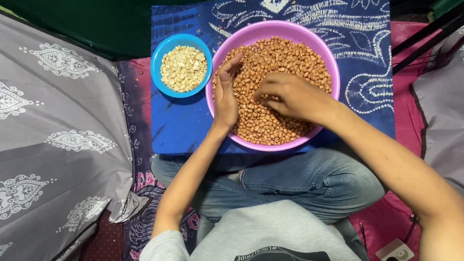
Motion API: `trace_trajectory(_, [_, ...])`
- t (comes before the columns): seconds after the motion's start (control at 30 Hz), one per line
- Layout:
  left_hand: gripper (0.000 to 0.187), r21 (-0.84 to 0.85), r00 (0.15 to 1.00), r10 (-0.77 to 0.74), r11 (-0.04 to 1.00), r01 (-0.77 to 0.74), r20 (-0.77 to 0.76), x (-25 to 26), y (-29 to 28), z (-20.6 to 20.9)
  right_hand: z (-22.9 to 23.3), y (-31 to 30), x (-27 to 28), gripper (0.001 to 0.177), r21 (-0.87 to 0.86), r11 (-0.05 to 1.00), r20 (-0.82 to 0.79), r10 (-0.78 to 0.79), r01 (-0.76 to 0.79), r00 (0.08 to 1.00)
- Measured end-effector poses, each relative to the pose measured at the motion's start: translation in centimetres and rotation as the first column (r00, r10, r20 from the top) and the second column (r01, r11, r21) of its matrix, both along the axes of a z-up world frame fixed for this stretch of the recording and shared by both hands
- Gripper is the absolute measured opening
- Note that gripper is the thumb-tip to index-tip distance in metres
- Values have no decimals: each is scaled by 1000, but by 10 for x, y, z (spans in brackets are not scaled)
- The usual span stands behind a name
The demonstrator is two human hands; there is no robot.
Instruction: Manually peeling and sorting nuts from a large bowl into a smaller bowl while sitting on the floor.
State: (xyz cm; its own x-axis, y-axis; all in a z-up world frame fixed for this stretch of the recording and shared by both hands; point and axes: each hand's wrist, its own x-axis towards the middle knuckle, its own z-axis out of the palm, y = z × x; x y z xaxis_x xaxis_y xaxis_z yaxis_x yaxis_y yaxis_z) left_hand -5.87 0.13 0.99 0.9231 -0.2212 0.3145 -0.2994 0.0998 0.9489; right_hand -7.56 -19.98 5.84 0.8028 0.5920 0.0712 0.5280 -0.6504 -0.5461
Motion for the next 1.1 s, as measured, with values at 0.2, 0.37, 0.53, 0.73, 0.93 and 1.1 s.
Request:
trace_trajectory(0.2, [84, -15, 999, -23, 1000, 23, -34, 11, -17, -12, -17, -21, 12, 19, -53, 998, 55, -21, 24, 998])
trace_trajectory(0.37, [90, -29, 998, -46, 999, 44, -48, 11, -33, -1, 1, -38, 10, 21, -66, 986, 108, -148, 156, 983])
trace_trajectory(0.53, [99, -114, 990, -96, 990, 83, -108, 20, -57, -10, 1, -38, 5, 23, 19, 984, 151, -179, 178, 972])
trace_trajectory(0.73, [85, -255, 993, -112, 962, 96, -47, 27, -58, -11, 6, -27, -1, 49, 19, 986, -36, -165, 166, 986])
trace_trajectory(0.93, [76, -96, 991, -63, 994, 51, -122, 17, -23, 4, 11, -26, -2, 44, -35, 966, -116, -260, 258, 959])
trace_trajectory(1.1, [28, 178, 1000, -15, 984, 10, 25, 5, -3, 2, -2, -24, 3, 29, 77, 984, 3, -163, 163, 987])
